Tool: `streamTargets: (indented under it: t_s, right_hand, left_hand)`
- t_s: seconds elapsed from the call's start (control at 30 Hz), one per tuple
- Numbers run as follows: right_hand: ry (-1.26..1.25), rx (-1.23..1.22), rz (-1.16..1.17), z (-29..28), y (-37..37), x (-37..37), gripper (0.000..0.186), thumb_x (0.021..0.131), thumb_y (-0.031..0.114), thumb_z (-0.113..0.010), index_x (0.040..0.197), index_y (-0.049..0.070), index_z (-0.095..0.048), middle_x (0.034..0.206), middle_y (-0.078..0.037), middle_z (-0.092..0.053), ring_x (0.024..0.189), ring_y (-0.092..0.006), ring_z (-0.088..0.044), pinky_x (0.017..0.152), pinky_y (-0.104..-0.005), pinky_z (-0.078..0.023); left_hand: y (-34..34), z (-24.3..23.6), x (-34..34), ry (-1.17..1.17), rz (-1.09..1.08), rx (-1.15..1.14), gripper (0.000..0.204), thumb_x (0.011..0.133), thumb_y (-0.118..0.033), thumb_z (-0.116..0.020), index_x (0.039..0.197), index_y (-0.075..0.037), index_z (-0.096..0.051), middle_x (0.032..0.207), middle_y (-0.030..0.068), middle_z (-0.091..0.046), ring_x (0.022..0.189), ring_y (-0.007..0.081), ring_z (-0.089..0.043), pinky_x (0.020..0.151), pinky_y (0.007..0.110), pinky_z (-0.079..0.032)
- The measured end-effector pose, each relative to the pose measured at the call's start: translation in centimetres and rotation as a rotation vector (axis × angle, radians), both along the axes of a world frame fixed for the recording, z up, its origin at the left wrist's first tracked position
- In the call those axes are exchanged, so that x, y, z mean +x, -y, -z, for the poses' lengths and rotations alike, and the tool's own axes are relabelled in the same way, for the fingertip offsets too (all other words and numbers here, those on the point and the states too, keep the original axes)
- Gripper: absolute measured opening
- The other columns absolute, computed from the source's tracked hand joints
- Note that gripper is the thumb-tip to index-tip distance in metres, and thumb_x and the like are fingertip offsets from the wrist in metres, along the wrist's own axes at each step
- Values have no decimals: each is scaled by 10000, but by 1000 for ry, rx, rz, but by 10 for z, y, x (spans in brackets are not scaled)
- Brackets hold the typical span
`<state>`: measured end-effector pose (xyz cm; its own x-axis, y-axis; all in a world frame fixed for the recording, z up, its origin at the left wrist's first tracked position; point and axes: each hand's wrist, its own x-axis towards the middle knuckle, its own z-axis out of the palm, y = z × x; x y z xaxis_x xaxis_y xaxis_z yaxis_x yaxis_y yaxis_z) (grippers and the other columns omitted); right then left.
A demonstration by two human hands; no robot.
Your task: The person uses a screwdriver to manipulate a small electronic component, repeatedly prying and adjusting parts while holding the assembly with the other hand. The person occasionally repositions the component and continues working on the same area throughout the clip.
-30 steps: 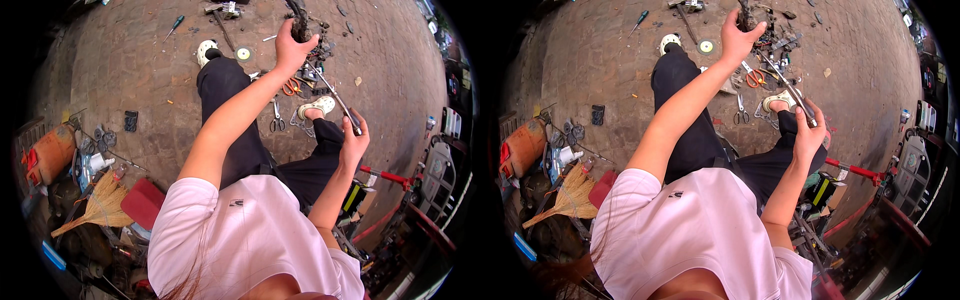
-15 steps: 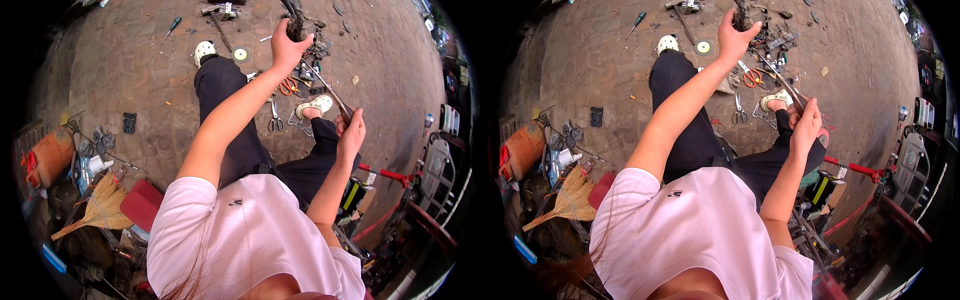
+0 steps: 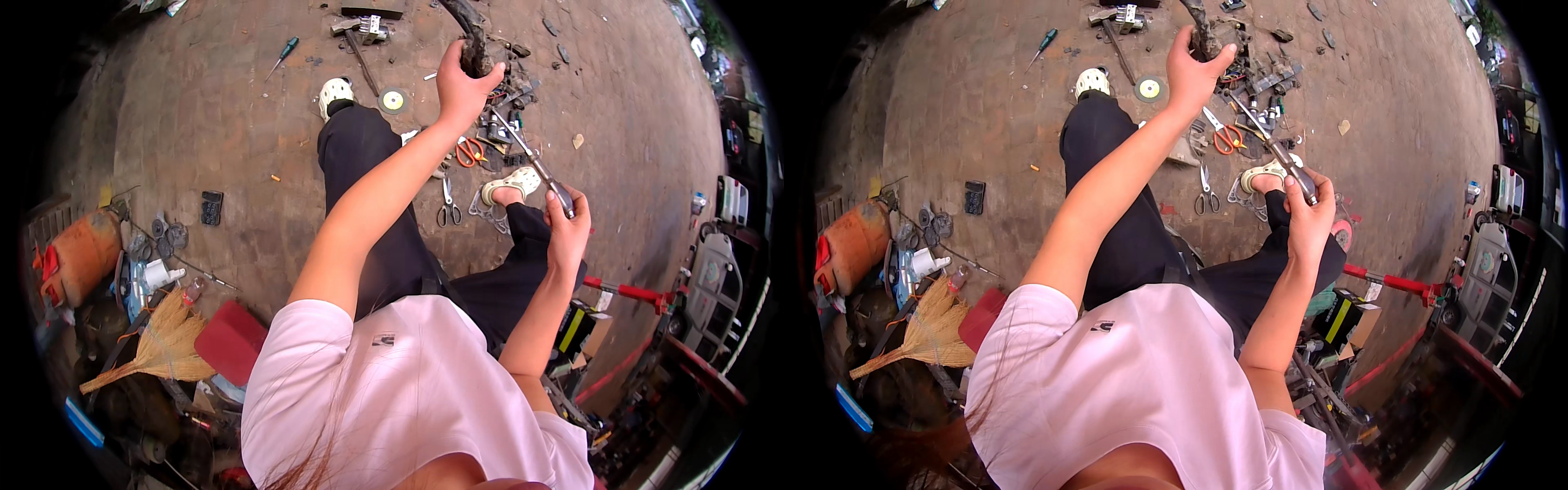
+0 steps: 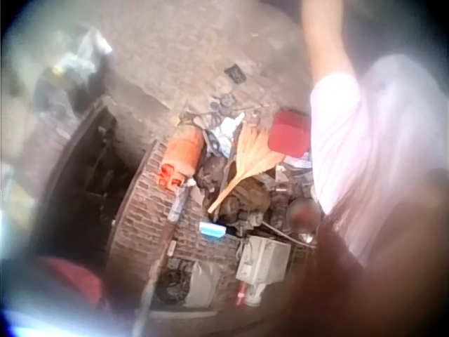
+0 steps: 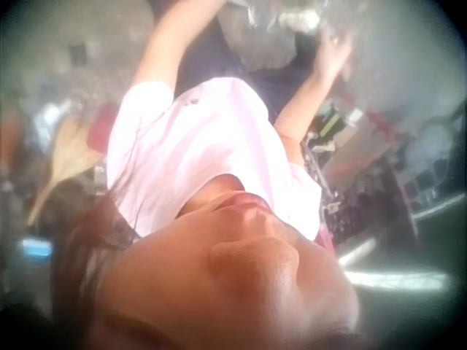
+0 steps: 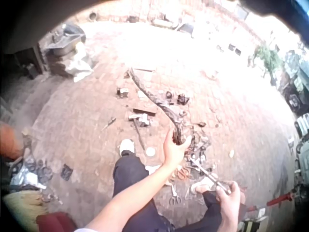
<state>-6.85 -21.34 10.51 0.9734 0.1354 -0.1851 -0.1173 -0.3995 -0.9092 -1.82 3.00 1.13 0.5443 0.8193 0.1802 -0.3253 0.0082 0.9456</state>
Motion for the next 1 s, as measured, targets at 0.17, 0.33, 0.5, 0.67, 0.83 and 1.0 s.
streamTargets:
  t_s: [0.17,0.33,0.5,0.67,0.83,1.0]
  right_hand:
    - [155,-19,-56,-4,-5,0,248,806,-38,-699,1015,15,-577,962,-29,-586,874,-90,-549,793,-229,-457]
    - [130,158,69,-1,-16,1,241,881,87,-673,1087,-8,-590,965,-51,-608,883,-101,-563,802,-241,-471]
    - [46,72,178,12,-17,3,324,997,276,-517,1095,-26,-583,771,-14,-562,573,-54,-505,462,-181,-391]
    - [62,-30,83,11,-14,5,243,950,225,-606,960,-17,-590,636,22,-513,464,-26,-414,414,-181,-301]
    - [152,-202,-90,-27,-26,4,193,840,106,-733,951,-23,-642,679,18,-562,553,-34,-476,489,-186,-356]
    - [43,-19,-106,-42,-26,2,295,852,61,-702,1130,-23,-653,821,-11,-626,693,-51,-563,612,-184,-462]
  left_hand:
    - [2,-2,-1,-12,-5,-36,438,702,-196,-800,1009,0,-556,861,77,-596,770,184,-556,720,328,-470]
    - [5,-2,1,-14,10,-61,443,698,-195,-804,1013,-1,-560,841,67,-579,763,171,-548,719,318,-468]
    - [2,-4,-2,8,2,-56,457,764,-212,-793,1086,15,-562,915,40,-642,807,104,-587,734,272,-484]
    - [1,-1,-3,7,21,-32,434,772,-198,-788,1079,12,-564,922,40,-644,812,98,-586,733,266,-485]
    - [3,5,-1,18,51,3,457,770,-198,-791,1100,12,-555,922,37,-640,793,92,-581,717,262,-490]
    - [4,9,4,66,53,-3,465,770,-197,-797,1102,18,-552,904,27,-640,779,84,-577,704,260,-491]
